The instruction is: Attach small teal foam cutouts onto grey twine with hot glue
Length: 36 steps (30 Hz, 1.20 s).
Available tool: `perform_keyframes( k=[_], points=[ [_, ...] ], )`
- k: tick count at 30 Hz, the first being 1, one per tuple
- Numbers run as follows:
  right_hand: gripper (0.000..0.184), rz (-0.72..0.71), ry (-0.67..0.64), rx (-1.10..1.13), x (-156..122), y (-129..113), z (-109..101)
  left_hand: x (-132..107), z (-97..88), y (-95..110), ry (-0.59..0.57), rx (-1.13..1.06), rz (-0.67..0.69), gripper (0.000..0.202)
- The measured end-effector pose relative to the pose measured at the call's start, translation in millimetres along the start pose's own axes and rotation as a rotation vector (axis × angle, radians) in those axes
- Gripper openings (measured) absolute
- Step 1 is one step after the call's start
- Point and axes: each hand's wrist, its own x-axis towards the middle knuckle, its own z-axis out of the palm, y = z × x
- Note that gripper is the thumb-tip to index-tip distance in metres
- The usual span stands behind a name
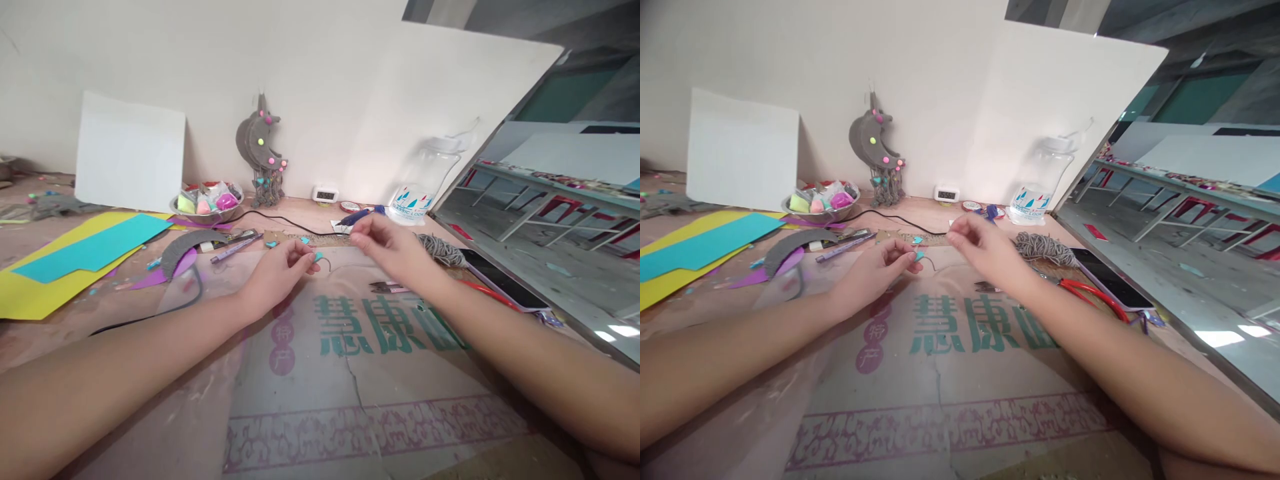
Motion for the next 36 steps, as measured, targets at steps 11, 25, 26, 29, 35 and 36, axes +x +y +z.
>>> perform_keyframes(
  k=[11,25,26,29,35,36],
  points=[
    [0.05,0.28,0.342,-0.33,38.9,92.7,-68.2,1.0,-1.0,-4.5,-0.013,0.086,0.029,0.02],
    [0.023,0.184,0.04,-0.5,30.1,104.2,-26.1,1.9,-0.5,-2.5,0.004,0.173,0.008,0.023],
    [0.023,0.214,0.085,-0.49,30.3,101.5,-28.2,2.0,-0.6,-2.0,0.003,0.172,0.003,0.023],
    [0.025,0.319,0.239,-0.413,30.7,88.8,-37.3,2.5,-0.8,-1.2,0.008,0.158,-0.018,0.022],
    [0.032,0.249,0.18,-0.028,12.5,50.8,-36.6,4.6,-1.1,-3.3,-0.004,0.106,-0.055,0.022],
    [0.03,0.236,0.145,0.02,5.8,43.8,-32.0,4.8,-1.2,-3.6,-0.003,0.096,-0.067,0.022]
  ],
)
